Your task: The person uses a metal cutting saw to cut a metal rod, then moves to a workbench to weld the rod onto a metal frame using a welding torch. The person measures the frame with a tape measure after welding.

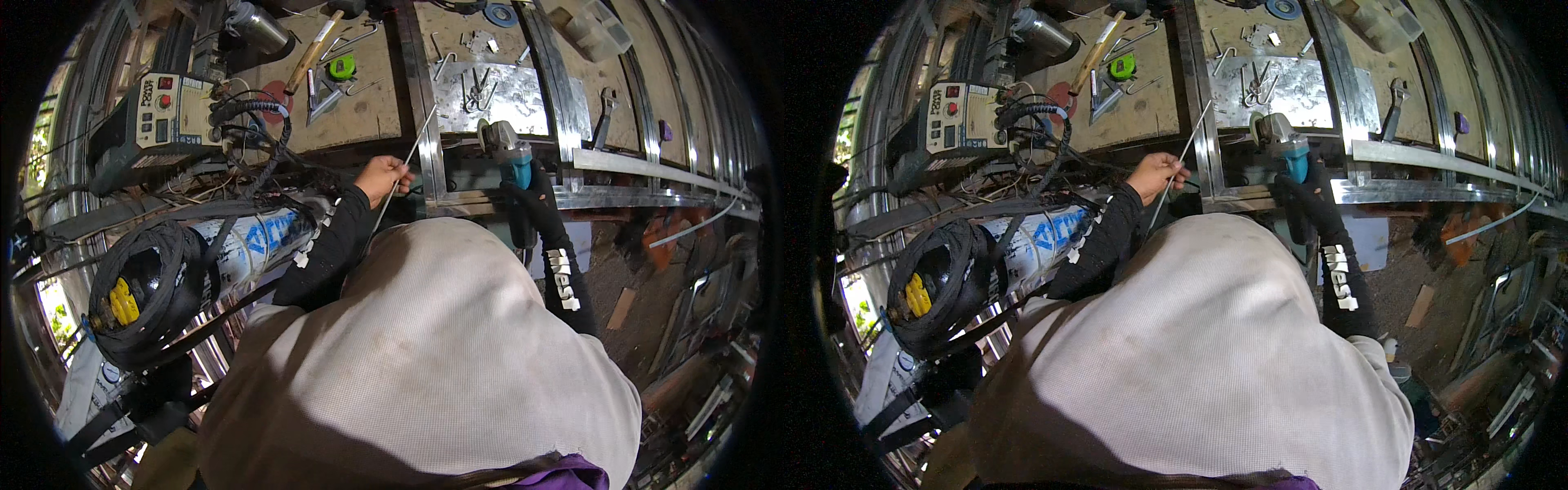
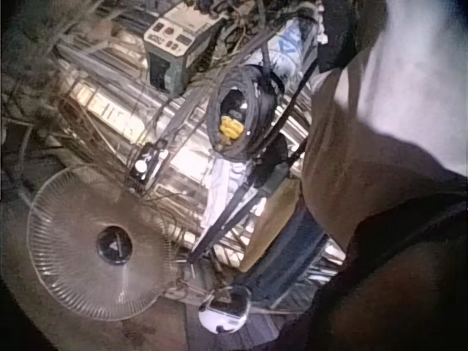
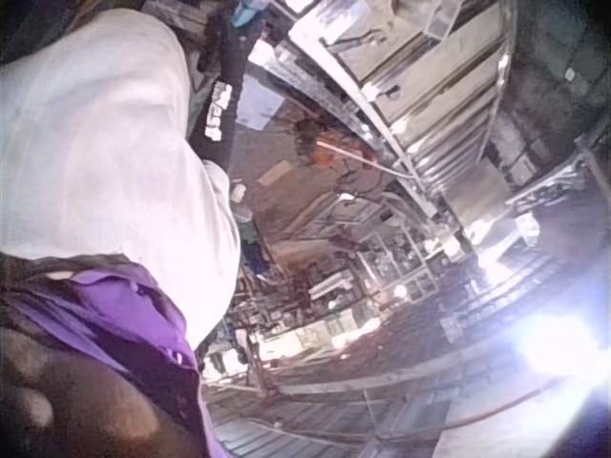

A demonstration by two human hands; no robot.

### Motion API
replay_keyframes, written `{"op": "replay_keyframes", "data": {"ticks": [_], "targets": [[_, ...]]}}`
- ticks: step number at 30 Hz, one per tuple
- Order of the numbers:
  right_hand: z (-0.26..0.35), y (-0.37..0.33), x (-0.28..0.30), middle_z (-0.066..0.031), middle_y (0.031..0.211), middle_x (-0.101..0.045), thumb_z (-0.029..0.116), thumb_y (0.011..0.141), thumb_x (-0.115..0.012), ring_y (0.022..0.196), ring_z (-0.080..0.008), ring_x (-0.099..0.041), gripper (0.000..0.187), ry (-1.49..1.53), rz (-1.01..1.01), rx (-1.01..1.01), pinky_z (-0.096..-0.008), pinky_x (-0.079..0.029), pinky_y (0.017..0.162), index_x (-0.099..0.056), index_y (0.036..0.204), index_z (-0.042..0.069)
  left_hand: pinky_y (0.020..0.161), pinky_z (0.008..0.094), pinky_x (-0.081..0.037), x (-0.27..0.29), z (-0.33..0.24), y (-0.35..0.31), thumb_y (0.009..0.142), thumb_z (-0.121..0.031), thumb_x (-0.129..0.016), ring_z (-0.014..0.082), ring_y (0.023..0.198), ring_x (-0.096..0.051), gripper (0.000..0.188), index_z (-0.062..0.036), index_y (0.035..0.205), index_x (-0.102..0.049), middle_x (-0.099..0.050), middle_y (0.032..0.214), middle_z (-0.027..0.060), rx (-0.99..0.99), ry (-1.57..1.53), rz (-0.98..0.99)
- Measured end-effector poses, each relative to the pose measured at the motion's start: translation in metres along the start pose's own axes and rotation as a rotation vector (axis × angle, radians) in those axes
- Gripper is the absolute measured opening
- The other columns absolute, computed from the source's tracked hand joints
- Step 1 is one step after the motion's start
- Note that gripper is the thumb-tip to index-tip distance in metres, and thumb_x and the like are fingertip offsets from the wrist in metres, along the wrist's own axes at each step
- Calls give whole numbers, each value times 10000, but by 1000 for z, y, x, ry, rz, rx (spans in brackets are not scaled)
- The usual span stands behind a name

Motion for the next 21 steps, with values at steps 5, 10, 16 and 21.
{"op": "replay_keyframes", "data": {"ticks": [5,10,16,21], "targets": [[4,4,-1,-128,1106,-659,198,844,-803,959,-237,-658,573,0,24,-29,-397,-546,824,-545,1320,11,555,245,-502,8,13,-13,1052,-226,-599,94,660,-578,212,-49,1138,-676,-652,829,15,182,280,-181],[-4,8,-1,-116,1171,-645,161,853,-793,1035,-219,-633,552,-202,0,24,-378,-524,907,-543,1322,10,557,265,-524,5,12,-4,1035,-224,-637,94,631,-578,264,8,1155,-669,-689,855,49,22,283,-94],[2,3,-9,-160,1152,-642,210,845,-810,1011,-268,-653,594,-389,-65,160,-407,-530,869,-531,1326,0,469,291,-484,5,18,-12,1041,-199,-617,104,561,-589,240,14,1019,-726,-676,748,86,110,211,-95],[20,-2,-21,-197,1015,-683,352,825,-835,891,-376,-692,659,-645,-36,276,-447,-558,743,-535,1322,40,616,315,-473,-20,16,0,1043,-174,-587,120,596,-572,263,38,1059,-742,-648,683,26,-47,308,-195]]}}
Point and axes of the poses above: each hand's wrist, its own y-axis towards the middle knuckle, its own x-axis out of the back of the hand, z = x × y, the point moved 1 cm from there along y, towards the middle knuckle
